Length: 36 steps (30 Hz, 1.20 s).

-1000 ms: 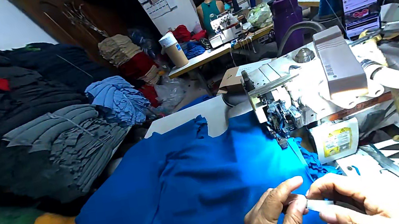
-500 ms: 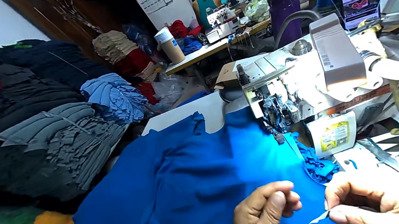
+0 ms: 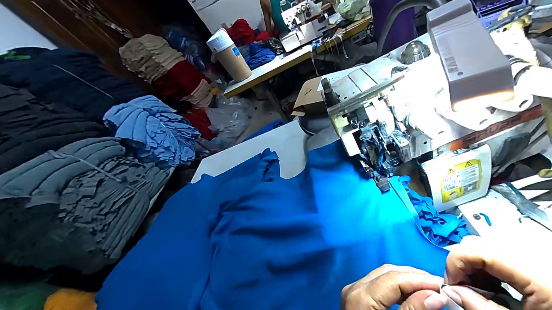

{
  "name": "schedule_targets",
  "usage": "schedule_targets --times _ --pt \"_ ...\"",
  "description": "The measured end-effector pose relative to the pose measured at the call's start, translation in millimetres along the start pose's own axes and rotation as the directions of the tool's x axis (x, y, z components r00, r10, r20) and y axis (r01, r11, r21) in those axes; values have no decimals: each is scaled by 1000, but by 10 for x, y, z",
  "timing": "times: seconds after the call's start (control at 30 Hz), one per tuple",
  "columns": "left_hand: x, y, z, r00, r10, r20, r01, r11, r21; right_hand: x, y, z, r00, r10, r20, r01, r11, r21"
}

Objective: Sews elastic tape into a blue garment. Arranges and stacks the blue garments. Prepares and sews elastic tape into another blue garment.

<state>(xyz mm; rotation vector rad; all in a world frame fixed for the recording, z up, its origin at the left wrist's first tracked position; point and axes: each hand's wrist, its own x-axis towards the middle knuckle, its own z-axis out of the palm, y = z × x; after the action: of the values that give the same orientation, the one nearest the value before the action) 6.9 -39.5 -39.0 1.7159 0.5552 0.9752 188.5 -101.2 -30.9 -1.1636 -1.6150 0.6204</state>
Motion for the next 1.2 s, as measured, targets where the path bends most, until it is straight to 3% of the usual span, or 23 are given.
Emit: schedule_targets --times 0.2,0.5,0.73,0.87,0.97,1.1,1.2 --pt "23 -29 -52 998 -25 51 29 998 -63 -27 83 57 985 -169 -33 163 978 -131" --pt "20 -24 -18 994 105 -27 -99 978 182 -99 17 -68 993 116 22 -116 993 27" --pt "-10 -60 -13 966 258 -26 -237 920 311 -127 32 -55 998 55 7 -55 998 30" --pt "-30 -69 -4 934 357 1 -326 852 410 -133 95 -10 997 -63 -39 65 997 29" --pt "-54 -81 -13 897 441 9 -389 782 486 -156 140 -3 968 -223 -118 210 971 -113" --pt "-76 -121 -79 858 514 -20 -411 709 573 -189 340 -45 808 -568 -155 450 765 -461" --pt "-107 -146 -141 819 573 -19 -443 654 613 -161 449 -53 705 -702 -103 533 620 -576"
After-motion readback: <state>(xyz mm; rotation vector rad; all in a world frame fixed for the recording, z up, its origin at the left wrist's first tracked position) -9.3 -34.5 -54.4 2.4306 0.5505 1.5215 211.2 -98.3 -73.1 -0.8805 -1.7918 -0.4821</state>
